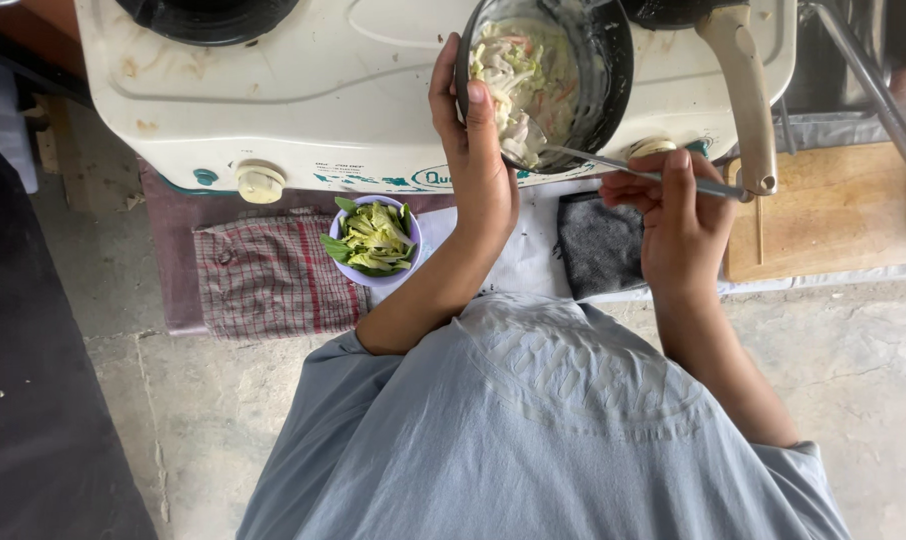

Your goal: The person mixes a light-colored batter in a bowl with a spoon and then uses the spoon to transfer the batter into the compartments of a small round pan on a stove.

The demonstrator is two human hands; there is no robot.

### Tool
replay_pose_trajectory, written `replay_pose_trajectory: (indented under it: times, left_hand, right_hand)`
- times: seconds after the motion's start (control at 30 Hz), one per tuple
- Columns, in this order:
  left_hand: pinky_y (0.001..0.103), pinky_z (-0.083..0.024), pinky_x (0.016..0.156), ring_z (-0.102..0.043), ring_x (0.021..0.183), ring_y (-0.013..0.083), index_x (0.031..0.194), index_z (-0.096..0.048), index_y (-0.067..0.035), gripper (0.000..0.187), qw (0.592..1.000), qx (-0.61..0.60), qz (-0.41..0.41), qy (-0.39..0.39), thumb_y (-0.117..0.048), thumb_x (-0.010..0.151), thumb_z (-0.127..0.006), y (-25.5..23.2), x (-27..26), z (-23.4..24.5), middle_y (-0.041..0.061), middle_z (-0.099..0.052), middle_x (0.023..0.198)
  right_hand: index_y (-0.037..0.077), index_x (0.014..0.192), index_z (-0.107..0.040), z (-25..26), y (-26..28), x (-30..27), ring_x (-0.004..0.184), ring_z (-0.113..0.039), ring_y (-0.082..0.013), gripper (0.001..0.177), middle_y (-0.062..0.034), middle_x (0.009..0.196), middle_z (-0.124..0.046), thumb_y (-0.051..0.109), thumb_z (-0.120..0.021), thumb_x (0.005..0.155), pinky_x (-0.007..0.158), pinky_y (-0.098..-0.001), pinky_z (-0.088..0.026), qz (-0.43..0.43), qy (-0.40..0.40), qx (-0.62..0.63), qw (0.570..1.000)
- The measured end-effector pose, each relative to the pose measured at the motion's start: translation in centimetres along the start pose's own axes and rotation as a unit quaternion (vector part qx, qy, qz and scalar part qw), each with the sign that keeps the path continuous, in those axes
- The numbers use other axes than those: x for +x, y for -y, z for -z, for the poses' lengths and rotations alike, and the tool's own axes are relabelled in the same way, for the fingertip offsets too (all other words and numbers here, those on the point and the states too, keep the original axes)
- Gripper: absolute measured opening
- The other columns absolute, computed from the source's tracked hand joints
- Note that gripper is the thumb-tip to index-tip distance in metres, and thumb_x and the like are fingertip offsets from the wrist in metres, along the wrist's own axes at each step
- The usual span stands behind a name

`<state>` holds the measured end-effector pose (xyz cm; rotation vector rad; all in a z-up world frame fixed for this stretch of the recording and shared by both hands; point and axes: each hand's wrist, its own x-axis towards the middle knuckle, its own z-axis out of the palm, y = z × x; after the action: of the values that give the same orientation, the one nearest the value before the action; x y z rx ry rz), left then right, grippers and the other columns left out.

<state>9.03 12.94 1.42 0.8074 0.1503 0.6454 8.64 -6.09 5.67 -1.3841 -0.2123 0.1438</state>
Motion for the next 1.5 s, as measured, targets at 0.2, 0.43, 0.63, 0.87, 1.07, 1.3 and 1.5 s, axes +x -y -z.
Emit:
replay_pose_trajectory:
  times: [0.2, 0.43, 0.63, 0.87, 1.07, 1.3, 1.5]
  left_hand:
    - [0.039, -0.035, 0.126, -0.04, 0.149, 0.0214, 0.165, -0.029, -0.008, 0.069, 1.0, -0.006, 0.029, 0.006, -0.045, 0.112, -0.054, -0.6, -0.1, 0.2, 0.013, -0.037, 0.163]
    - [0.043, -0.042, 0.122, -0.043, 0.147, 0.0236, 0.162, -0.03, -0.01, 0.067, 0.991, -0.082, 0.095, 0.036, -0.047, 0.111, -0.051, -1.1, 0.2, 0.4, 0.012, -0.038, 0.16]
    - [0.043, -0.047, 0.12, -0.047, 0.145, 0.0222, 0.161, -0.034, -0.01, 0.06, 0.988, -0.074, 0.121, 0.061, -0.044, 0.114, -0.049, -1.4, 0.0, 0.4, 0.012, -0.044, 0.156]
    - [0.041, -0.045, 0.122, -0.045, 0.142, 0.02, 0.159, -0.034, -0.01, 0.056, 0.995, -0.043, 0.061, 0.059, -0.042, 0.115, -0.051, -2.7, 0.0, 1.1, 0.01, -0.042, 0.155]
    - [0.036, -0.035, 0.125, -0.04, 0.147, 0.0182, 0.16, -0.034, -0.009, 0.059, 0.999, -0.001, 0.032, 0.041, -0.044, 0.116, -0.052, -2.1, 0.0, 0.7, 0.009, -0.039, 0.16]
    - [0.039, -0.037, 0.122, -0.043, 0.144, 0.0207, 0.163, -0.032, -0.01, 0.064, 1.0, 0.008, 0.009, 0.004, -0.04, 0.112, -0.057, -1.2, 0.1, -0.1, 0.011, -0.039, 0.159]
    - [0.036, -0.037, 0.124, -0.044, 0.144, 0.021, 0.163, -0.034, -0.006, 0.067, 0.992, 0.117, -0.041, -0.04, -0.043, 0.112, -0.056, -1.0, 0.9, -0.7, 0.012, -0.039, 0.152]
  right_hand:
    - [-0.006, 0.111, -0.062, 1.5, -0.5, 1.3, 0.093, -0.076, -0.0283, 0.03, -0.0201, 0.097, -0.073, 0.019, -0.049, 0.121, 0.083, -0.0395, -0.065, -0.087, -0.042, 0.127, 0.987]
    - [-0.005, 0.112, -0.067, 1.8, 2.4, 1.0, 0.09, -0.079, -0.023, 0.038, -0.017, 0.102, -0.075, 0.024, -0.045, 0.123, 0.08, -0.0347, -0.068, 0.207, 0.045, -0.208, 0.955]
    - [0.003, 0.097, -0.063, 0.3, 4.9, 0.8, 0.106, -0.073, -0.0264, 0.023, -0.0143, 0.108, -0.072, 0.013, -0.054, 0.116, 0.092, -0.0374, -0.063, 0.26, 0.162, -0.234, 0.923]
    - [0.0, 0.115, -0.069, 2.4, 4.0, -0.9, 0.11, -0.076, -0.0251, 0.02, -0.0108, 0.113, -0.075, 0.015, -0.055, 0.116, 0.093, -0.0339, -0.064, 0.298, 0.108, -0.301, 0.9]
    - [-0.009, 0.12, -0.06, 1.3, 0.5, -1.7, 0.098, -0.075, -0.0235, 0.03, -0.0164, 0.108, -0.074, 0.018, -0.048, 0.119, 0.082, -0.033, -0.063, 0.23, 0.077, -0.229, 0.943]
    - [-0.01, 0.12, -0.061, -1.3, -0.5, -2.5, 0.096, -0.074, -0.0238, 0.036, -0.0205, 0.105, -0.072, 0.023, -0.047, 0.122, 0.091, -0.0361, -0.062, 0.088, 0.027, -0.084, 0.992]
    - [-0.006, 0.115, -0.062, -1.4, -0.6, 0.0, 0.096, -0.075, -0.0279, 0.032, -0.0194, 0.102, -0.072, 0.023, -0.049, 0.117, 0.09, -0.0391, -0.062, -0.039, -0.001, 0.09, 0.995]
